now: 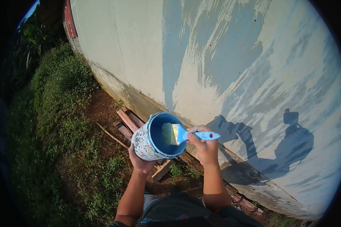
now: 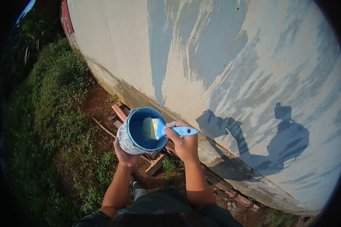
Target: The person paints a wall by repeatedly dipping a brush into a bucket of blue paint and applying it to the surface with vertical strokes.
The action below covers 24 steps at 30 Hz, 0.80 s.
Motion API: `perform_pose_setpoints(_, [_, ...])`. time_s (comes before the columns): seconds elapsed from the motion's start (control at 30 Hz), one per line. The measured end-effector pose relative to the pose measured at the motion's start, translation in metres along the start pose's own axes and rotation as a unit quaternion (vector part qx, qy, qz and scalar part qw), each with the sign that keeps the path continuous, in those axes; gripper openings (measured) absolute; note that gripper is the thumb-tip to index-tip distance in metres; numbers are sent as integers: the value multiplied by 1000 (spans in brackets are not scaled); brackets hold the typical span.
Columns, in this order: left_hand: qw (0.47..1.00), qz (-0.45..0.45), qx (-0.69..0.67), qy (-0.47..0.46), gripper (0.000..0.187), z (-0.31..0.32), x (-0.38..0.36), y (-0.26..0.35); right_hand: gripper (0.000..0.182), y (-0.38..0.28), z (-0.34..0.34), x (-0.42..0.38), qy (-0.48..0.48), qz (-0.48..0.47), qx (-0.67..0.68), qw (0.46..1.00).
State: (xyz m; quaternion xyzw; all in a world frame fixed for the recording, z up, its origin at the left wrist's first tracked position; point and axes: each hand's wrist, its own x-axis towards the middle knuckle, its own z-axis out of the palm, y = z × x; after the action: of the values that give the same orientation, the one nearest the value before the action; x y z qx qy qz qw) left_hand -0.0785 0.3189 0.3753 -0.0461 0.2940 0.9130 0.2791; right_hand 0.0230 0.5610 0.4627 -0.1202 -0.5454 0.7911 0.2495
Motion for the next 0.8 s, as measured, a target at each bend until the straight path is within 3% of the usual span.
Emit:
perform_pose_setpoints(0.07, [1000,-27,-5,-14,89,0,2,-4,15,-5,-1,-1,-27,-23,-12,999])
perform_pose_setpoints(0.13, [999,-36,-6,-21,89,8,1,-8,14,-16,3,-3,-89,17,-64,994])
perform_pose_setpoints(0.2, [999,-42,-5,-28,90,17,0,-11,14,-9,8,-2,-84,-43,-52,994])
perform_pose_setpoints(0.3, [997,-67,-21,-35,91,31,-2,-15,13,-13,7,-1,-88,22,-10,996])
perform_pose_setpoints(0.4, [995,-87,-2,-42,93,27,1,-17,14,-14,5,1,-81,47,81,992])
perform_pose_setpoints(0.53, [996,-86,-13,-31,94,32,5,-22,16,-22,0,7,-56,43,82,994])
perform_pose_setpoints(0.57, [994,-92,-21,-49,95,30,6,-23,18,-27,-1,12,-124,-117,-34,985])
perform_pose_setpoints(0.6, [993,-98,-29,-65,96,28,8,-24,20,-36,0,15,-187,-272,-147,933])
perform_pose_setpoints(0.63, [993,-96,-30,-65,96,29,8,-23,28,-56,0,10,-214,-220,-232,923])
perform_pose_setpoints(0.67, [992,-100,-34,-67,95,30,9,-23,28,-64,3,10,-215,-218,-232,923])
perform_pose_setpoints(0.77, [992,-102,-37,-70,95,32,12,-23,24,-85,10,16,-263,-279,-231,894])
perform_pose_setpoints(0.8, [992,-101,-35,-70,96,37,14,-22,23,-91,10,18,-295,-270,-296,868])
